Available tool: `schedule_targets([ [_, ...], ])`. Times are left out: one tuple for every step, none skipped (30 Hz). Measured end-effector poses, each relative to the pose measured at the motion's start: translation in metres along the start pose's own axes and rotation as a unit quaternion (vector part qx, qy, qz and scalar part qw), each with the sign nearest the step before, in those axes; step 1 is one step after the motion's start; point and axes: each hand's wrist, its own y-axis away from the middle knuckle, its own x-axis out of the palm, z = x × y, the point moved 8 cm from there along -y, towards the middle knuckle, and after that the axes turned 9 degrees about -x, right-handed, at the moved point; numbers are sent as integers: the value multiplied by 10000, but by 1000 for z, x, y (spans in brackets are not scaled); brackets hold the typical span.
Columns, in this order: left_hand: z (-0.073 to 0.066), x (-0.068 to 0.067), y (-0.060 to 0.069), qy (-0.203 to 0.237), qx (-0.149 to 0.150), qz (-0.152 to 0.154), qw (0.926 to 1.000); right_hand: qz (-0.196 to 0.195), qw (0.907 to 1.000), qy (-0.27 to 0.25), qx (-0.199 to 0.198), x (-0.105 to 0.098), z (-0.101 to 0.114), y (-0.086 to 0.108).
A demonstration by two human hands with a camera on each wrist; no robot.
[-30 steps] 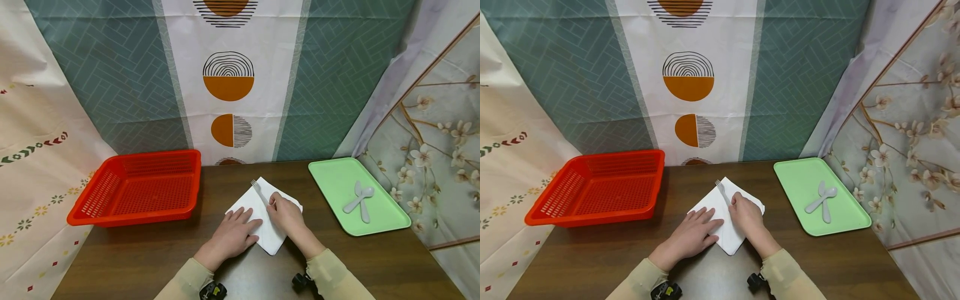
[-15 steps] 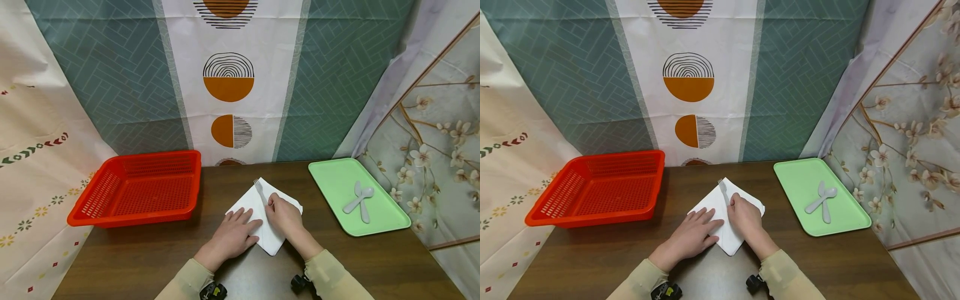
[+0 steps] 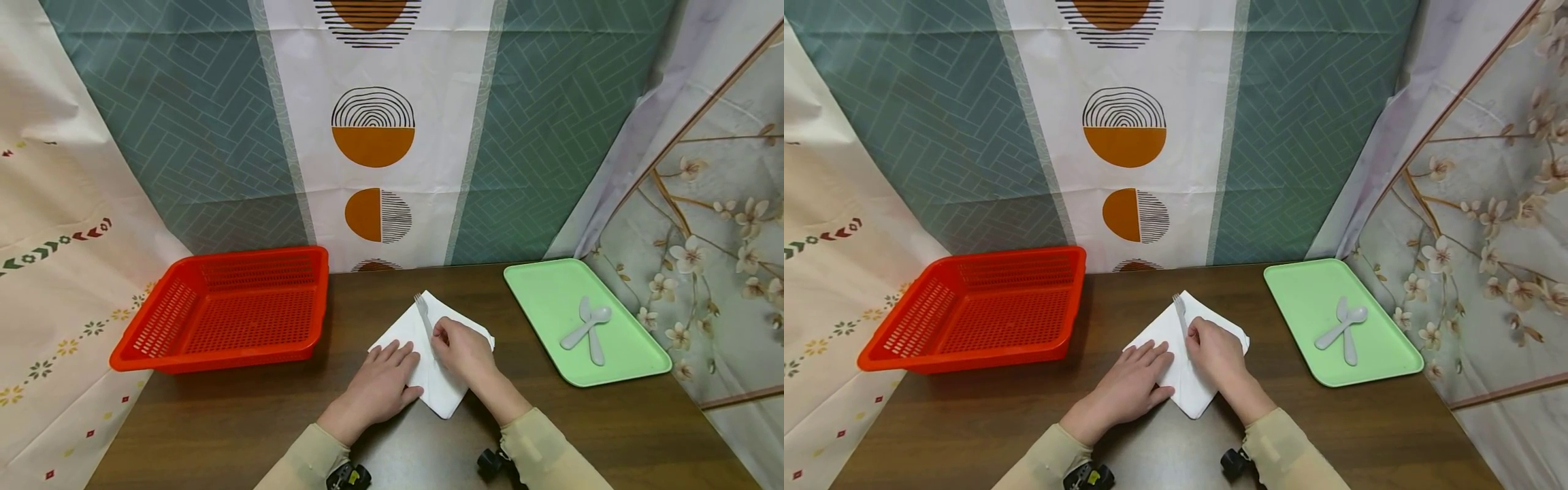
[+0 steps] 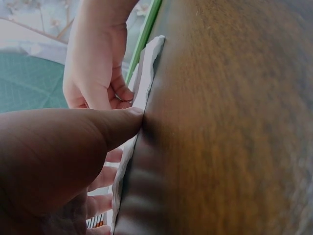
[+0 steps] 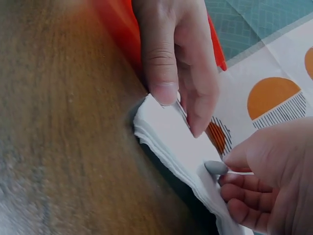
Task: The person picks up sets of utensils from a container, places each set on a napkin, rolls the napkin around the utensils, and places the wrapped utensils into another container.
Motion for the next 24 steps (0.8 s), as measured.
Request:
schedule_targets([
  [0, 0, 0, -4, -11, 13, 10000, 40, 10000, 15, -5, 0, 0, 0],
  [0, 1, 0, -10, -18, 26, 10000, 78, 10000, 29, -15, -1, 0, 0],
  [1, 1, 0, -9, -22, 38, 10000, 128, 9999, 25, -32, -1, 0, 0],
  [1, 2, 0, 0, -23, 41, 10000, 186, 9998, 15, -47, -2, 0, 1],
  [1, 2, 0, 7, -19, 42, 10000, 257, 9996, -3, -79, -2, 0, 1],
  [1, 2, 0, 19, -12, 38, 10000, 322, 9994, -18, -142, -2, 0, 1],
  [1, 2, 0, 26, -6, 44, 10000, 397, 9990, -47, -198, -3, 0, 1],
  [1, 1, 0, 32, 3, 40, 10000, 463, 9985, -81, -278, -3, 1, 2],
  [1, 1, 0, 42, 12, 37, 10000, 517, 9978, -109, -396, -3, 2, 2],
  [1, 1, 0, 41, 27, 17, 10000, 570, 9970, -130, -510, -2, 1, 3],
  [1, 0, 0, 37, 34, 12, 10000, 606, 9959, -139, -650, -2, 2, 3],
  [1, 0, 0, 34, 37, 7, 10000, 627, 9947, -146, -803, -2, 2, 4],
  [1, 0, 0, 26, 36, 9, 10000, 656, 9932, -159, -947, -2, 3, 5],
  [1, 0, -1, 18, 34, 10, 10000, 677, 9912, -166, -1123, -2, 4, 6],
  [1, 0, 0, 12, 27, 18, 10000, 713, 9889, -165, -1290, -2, 4, 7],
  [1, 0, 0, 2, 24, 21, 10000, 767, 9866, -176, -1428, -2, 5, 8],
  [1, 0, 0, 3, 17, 40, 10000, 813, 9840, -178, -1576, -2, 6, 9],
  [1, 0, 0, 3, 12, 54, 10000, 871, 9813, -175, -1706, -2, 7, 10],
  [1, 0, 0, 1, 8, 64, 10000, 927, 9791, -166, -1800, -2, 8, 11],
  [0, 0, 0, -3, 9, 67, 10000, 974, 9773, -160, -1877, -2, 9, 11],
  [0, 0, 0, -7, 12, 60, 10000, 1017, 9759, -149, -1925, -2, 9, 12],
  [0, 0, 0, -7, 16, 56, 10000, 1041, 9749, -139, -1962, -2, 10, 12],
  [0, 1, 0, -5, 15, 55, 10000, 1050, 9741, -116, -1997, -2, 10, 13],
  [0, 1, 0, -10, 15, 56, 10000, 1050, 9739, -95, -2011, -1, 10, 13],
])
